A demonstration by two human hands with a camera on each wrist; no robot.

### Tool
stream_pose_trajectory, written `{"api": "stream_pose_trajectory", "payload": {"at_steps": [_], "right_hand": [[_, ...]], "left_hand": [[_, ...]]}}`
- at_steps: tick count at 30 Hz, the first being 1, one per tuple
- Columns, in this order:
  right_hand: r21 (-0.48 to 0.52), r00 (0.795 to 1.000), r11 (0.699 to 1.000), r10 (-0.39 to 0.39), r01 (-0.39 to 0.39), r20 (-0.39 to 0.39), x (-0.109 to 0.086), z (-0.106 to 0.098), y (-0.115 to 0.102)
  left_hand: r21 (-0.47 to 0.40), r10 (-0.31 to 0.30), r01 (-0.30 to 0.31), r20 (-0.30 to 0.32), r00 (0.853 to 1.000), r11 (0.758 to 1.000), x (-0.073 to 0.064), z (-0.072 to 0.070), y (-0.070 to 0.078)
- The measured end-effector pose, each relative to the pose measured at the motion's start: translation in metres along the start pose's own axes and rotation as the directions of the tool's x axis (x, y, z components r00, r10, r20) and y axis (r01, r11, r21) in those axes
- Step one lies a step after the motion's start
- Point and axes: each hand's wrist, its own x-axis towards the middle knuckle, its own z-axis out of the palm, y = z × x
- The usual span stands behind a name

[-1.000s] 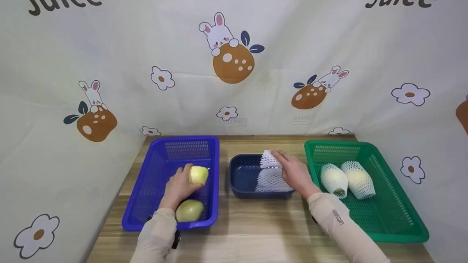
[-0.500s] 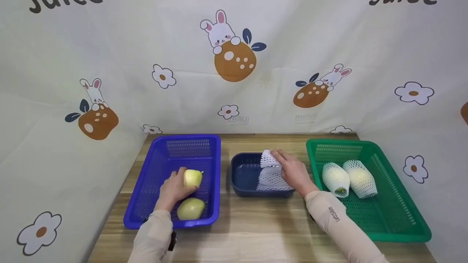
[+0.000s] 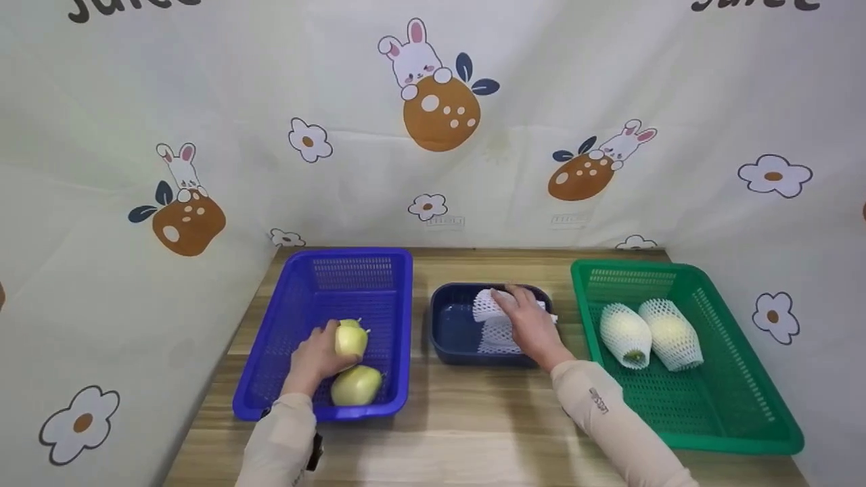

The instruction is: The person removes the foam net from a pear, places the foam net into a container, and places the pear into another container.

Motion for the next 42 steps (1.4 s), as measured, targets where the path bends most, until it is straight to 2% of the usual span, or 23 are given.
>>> {"api": "stream_pose_trajectory", "payload": {"at_steps": [6, 10, 16, 21, 29, 35, 38, 42], "right_hand": [[-0.007, 0.998, 1.0, 0.001, 0.0, 0.056, -0.007, 0.008, -0.004], [0.03, 0.989, 0.999, 0.006, -0.01, 0.15, -0.012, 0.009, -0.006], [0.089, 0.948, 0.993, 0.043, -0.074, 0.315, -0.019, 0.008, -0.006], [0.091, 0.916, 0.992, 0.049, -0.092, 0.399, -0.026, 0.008, -0.006], [0.109, 0.901, 0.99, 0.036, -0.092, 0.431, -0.033, 0.012, -0.007], [0.11, 0.895, 0.99, 0.028, -0.085, 0.445, -0.032, 0.011, -0.005], [0.132, 0.906, 0.988, 0.012, -0.075, 0.423, -0.031, 0.01, -0.003], [0.167, 0.934, 0.985, -0.026, -0.037, 0.357, -0.03, 0.008, 0.0]], "left_hand": [[0.025, -0.018, 0.017, 0.032, 0.999, 1.0, -0.002, 0.001, -0.003], [0.048, -0.04, 0.037, 0.061, 0.997, 0.998, -0.003, 0.002, -0.008], [0.045, -0.091, 0.086, 0.127, 0.988, 0.995, -0.006, 0.004, -0.018], [0.002, -0.128, 0.129, 0.179, 0.976, 0.992, -0.008, 0.004, -0.027], [-0.047, -0.144, 0.16, 0.246, 0.958, 0.986, -0.01, 0.009, -0.041], [-0.045, -0.145, 0.161, 0.245, 0.959, 0.986, -0.008, 0.009, -0.04], [-0.026, -0.143, 0.153, 0.239, 0.96, 0.988, -0.007, 0.008, -0.039], [0.017, -0.141, 0.14, 0.215, 0.966, 0.99, -0.007, 0.007, -0.037]]}}
